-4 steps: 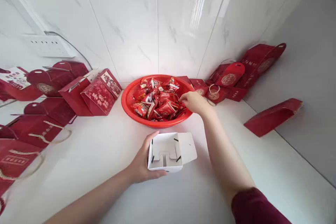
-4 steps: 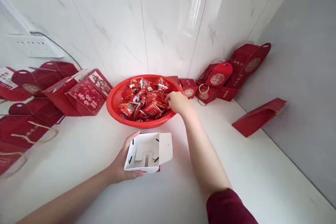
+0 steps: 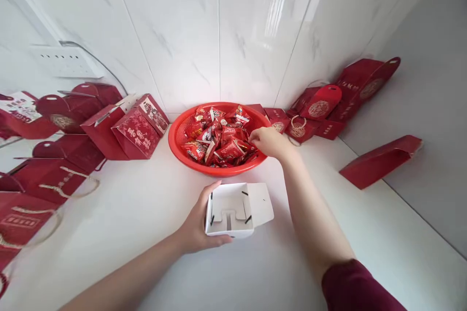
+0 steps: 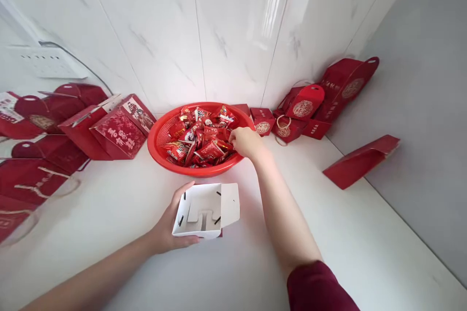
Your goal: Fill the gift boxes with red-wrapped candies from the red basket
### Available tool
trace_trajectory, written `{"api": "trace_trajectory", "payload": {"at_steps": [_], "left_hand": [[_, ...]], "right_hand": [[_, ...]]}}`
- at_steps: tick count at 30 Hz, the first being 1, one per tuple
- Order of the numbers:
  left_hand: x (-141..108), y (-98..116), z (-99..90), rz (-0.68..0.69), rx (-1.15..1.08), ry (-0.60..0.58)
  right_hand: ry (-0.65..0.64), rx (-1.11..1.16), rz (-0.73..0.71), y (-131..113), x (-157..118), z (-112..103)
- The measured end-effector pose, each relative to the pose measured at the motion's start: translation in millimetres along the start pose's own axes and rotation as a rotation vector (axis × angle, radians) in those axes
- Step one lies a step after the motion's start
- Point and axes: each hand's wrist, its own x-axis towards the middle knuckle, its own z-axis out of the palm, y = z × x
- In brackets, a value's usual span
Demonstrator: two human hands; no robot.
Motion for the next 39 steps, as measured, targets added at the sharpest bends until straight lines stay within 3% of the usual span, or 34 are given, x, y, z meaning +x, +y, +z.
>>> {"api": "trace_trajectory", "payload": {"at_steps": [3, 8, 10, 17, 23, 28, 35, 39], "left_hand": [[0.3, 2.8, 1.4, 0.008, 0.094, -0.007], [1.6, 4.1, 1.6, 0.028, 0.141, -0.022], [1.8, 3.1, 0.8, 0.027, 0.137, -0.031], [1.0, 1.3, 0.3, -0.003, 0.123, -0.023], [0.3, 2.5, 0.6, -0.005, 0.126, -0.033], [0.9, 1.1, -0.6, 0.001, 0.147, -0.034], [0.9, 0.7, -1.2, 0.008, 0.145, -0.043], [0.2, -0.4, -2.1, 0.009, 0.138, -0.039]], "right_hand": [[-0.012, 0.019, -0.035, -4.9, -6.1, -5.0], [-0.262, 0.084, -0.185, -11.0, -5.3, -1.6], [-0.296, 0.089, -0.205, -10.5, 0.0, 4.1], [-0.310, 0.052, -0.207, -6.9, 10.2, 15.7], [-0.207, 0.046, -0.173, -10.7, 6.2, 13.4], [-0.289, 0.059, -0.170, -12.2, 5.2, 14.5], [-0.129, 0.183, -0.246, -16.9, -5.8, -2.0], [-0.221, 0.167, -0.165, -13.4, -10.1, -11.6]]}}
